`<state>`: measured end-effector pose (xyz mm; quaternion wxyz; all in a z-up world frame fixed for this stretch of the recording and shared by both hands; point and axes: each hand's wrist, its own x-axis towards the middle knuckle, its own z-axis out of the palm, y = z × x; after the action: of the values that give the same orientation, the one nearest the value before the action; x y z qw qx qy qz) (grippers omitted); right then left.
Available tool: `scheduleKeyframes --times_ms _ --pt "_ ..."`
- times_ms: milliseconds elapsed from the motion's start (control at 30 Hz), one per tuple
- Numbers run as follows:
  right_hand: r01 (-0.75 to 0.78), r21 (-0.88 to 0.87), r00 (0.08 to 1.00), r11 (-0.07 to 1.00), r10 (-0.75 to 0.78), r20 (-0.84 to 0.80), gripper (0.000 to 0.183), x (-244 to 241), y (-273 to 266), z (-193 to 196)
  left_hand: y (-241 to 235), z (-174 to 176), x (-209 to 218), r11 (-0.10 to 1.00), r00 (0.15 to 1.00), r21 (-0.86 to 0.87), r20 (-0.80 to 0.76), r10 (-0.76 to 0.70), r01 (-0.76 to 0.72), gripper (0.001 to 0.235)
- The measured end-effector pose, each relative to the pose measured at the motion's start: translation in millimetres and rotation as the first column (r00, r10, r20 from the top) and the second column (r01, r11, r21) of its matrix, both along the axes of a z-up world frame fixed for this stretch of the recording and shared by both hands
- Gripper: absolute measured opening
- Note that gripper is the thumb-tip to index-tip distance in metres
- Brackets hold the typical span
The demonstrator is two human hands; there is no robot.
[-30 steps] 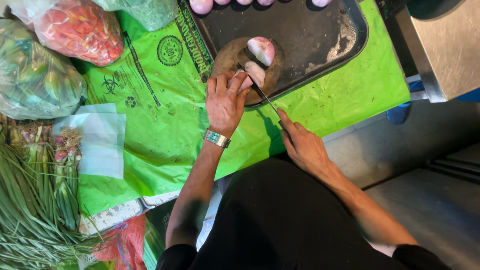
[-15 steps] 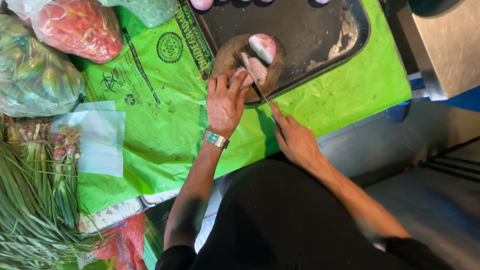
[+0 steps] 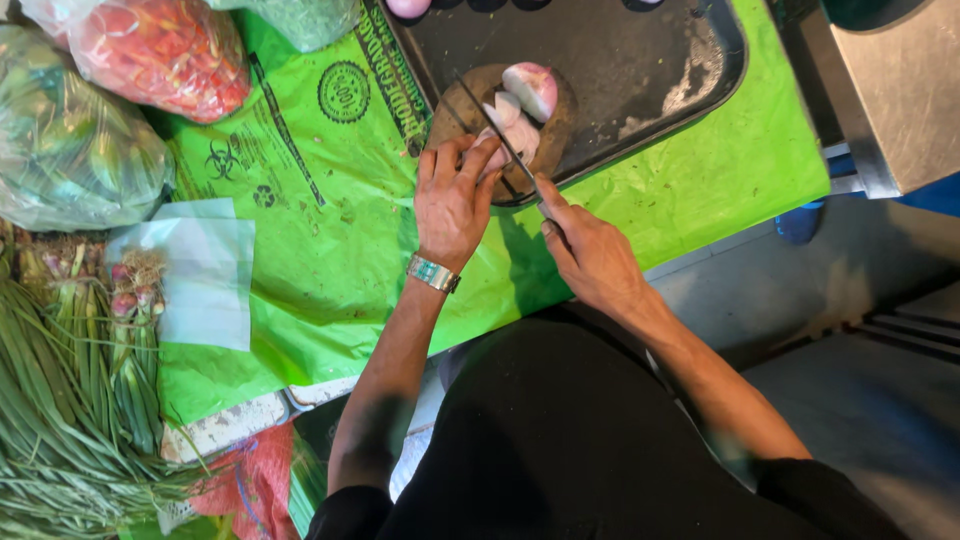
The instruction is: The person chops several red onions on a wooden cutting board using a knife in a kitchen setting.
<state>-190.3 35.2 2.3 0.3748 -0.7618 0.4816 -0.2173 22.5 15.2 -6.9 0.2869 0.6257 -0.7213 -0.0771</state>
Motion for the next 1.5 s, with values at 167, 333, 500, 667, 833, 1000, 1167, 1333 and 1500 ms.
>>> scheduleKeyframes --times_ms 167,333,500,667,833,1000,1167,1333,1500 --pt "0.018 0.072 0.998 0.997 -0.014 -0.055 0.059 4.2 -2.0 0.1 -0.8 0.6 -0.3 1.0 1.0 0.001 -0.026 -0.006 0.006 0.042" --pt "0.021 0.085 0.987 0.996 -0.007 -0.162 0.063 -6.2 20.0 -6.2 0.3 0.5 0.4 1.0 0.999 0.0 -0.038 -0.023 0.023 0.042" --pt "0.024 0.133 0.998 0.991 -0.016 -0.059 0.062 -14.7 25.4 2.1 -1.9 -0.1 1.3 1.0 1.0 -0.014 -0.021 -0.02 0.02 0.043" --pt "0.022 0.082 0.999 0.996 -0.019 -0.038 0.061 -0.1 4.7 11.4 -1.6 1.1 -0.5 1.0 1.0 -0.009 -0.018 -0.002 0.002 0.041" --pt "0.009 0.032 0.998 0.999 -0.007 -0.062 0.06 6.1 3.3 4.0 -0.5 -2.9 2.6 1.0 1.0 -0.001 -0.017 -0.007 0.007 0.038" --pt "0.068 0.114 0.98 0.991 -0.045 -0.194 0.063 -4.3 33.5 -1.6 -0.3 -2.4 1.7 1.0 1.0 -0.012 -0.016 -0.011 0.01 0.041" --pt "0.04 0.091 0.998 0.995 -0.035 -0.054 0.062 -10.1 26.0 1.1 -0.5 -2.3 1.6 1.0 1.0 -0.015 -0.021 -0.004 0.004 0.041" --pt "0.051 0.144 0.994 0.988 -0.037 -0.1 0.063 5.3 9.8 13.5 -0.3 -0.3 0.7 1.0 1.0 -0.024 -0.03 -0.008 0.007 0.039" --pt "0.024 0.059 0.998 0.998 -0.02 -0.062 0.062 9.0 6.8 11.1 -0.2 -0.4 3.2 1.0 1.0 -0.016 -0.018 -0.005 0.005 0.038"
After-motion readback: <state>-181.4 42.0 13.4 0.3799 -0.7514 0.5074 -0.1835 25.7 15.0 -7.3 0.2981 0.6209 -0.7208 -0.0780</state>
